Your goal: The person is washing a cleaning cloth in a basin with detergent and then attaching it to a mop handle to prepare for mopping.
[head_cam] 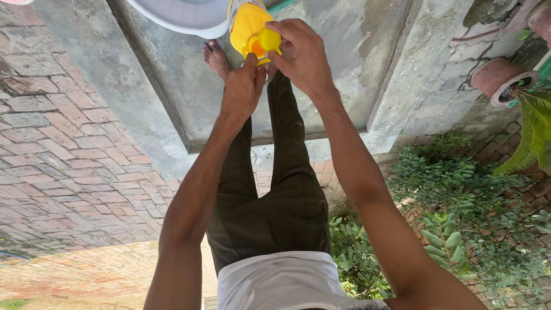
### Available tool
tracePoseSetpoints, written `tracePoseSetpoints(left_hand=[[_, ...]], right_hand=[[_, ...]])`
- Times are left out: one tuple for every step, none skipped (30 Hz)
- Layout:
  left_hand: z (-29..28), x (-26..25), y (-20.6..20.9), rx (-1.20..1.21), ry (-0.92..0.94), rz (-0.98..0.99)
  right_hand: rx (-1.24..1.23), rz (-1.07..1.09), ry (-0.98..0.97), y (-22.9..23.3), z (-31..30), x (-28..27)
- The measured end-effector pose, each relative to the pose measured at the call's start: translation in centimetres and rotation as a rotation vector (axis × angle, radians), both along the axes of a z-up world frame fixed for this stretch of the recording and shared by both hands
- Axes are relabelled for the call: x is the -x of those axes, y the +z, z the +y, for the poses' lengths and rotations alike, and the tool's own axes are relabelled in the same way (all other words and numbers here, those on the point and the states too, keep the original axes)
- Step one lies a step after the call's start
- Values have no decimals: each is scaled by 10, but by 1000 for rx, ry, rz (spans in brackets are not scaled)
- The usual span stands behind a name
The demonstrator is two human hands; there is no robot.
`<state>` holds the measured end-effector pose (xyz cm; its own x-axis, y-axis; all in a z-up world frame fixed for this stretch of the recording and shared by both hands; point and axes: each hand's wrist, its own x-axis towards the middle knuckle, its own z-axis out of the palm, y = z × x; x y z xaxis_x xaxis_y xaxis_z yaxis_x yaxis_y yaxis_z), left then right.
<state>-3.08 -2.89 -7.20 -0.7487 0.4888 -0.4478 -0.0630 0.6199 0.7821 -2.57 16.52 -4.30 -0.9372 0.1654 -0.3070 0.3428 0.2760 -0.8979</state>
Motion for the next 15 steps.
tracePoseSetpoints(left_hand=[[-2, 1, -4, 0, -28, 13], [-5, 0, -8, 1, -55, 23], [-7, 4, -10, 0, -49, 22], [-9, 8, -12, 17, -71, 3], [-11, 11, -13, 34, -93, -15], [-14, 13, -13, 31, -87, -14], [-17, 15, -14, 44, -111, -1], [-18, 16, -15, 54, -143, 7], [-18, 18, -15, 46, -144, 5], [-21, 19, -14, 26, -145, -1], [-24, 20, -13, 5, -145, -7], [-25, 20, -14, 6, -136, -3], [-27, 20, -14, -22, -125, -2], [-28, 20, -15, -50, -114, -1], [-29, 21, -16, -48, -104, 2]], right_hand=[[-85, 28, 140, -7, 1, 7], [-169, 52, 282, -13, 2, 13], [-170, 51, 288, -18, 3, 17], [-218, 70, 412, -22, 4, 22], [-267, 90, 537, -27, 4, 27], [-270, 91, 543, -31, 3, 31], [-277, 94, 625, -34, 3, 35], [-287, 91, 701, -38, 4, 38], [-292, 85, 702, -44, 7, 37], [-279, 95, 744, -50, 6, 37], [-265, 105, 787, -56, 5, 36], [-265, 110, 795, -61, 3, 35], [-289, 152, 824, -66, 1, 35], [-311, 194, 854, -71, 0, 34], [-310, 199, 863, -71, -4, 36]])
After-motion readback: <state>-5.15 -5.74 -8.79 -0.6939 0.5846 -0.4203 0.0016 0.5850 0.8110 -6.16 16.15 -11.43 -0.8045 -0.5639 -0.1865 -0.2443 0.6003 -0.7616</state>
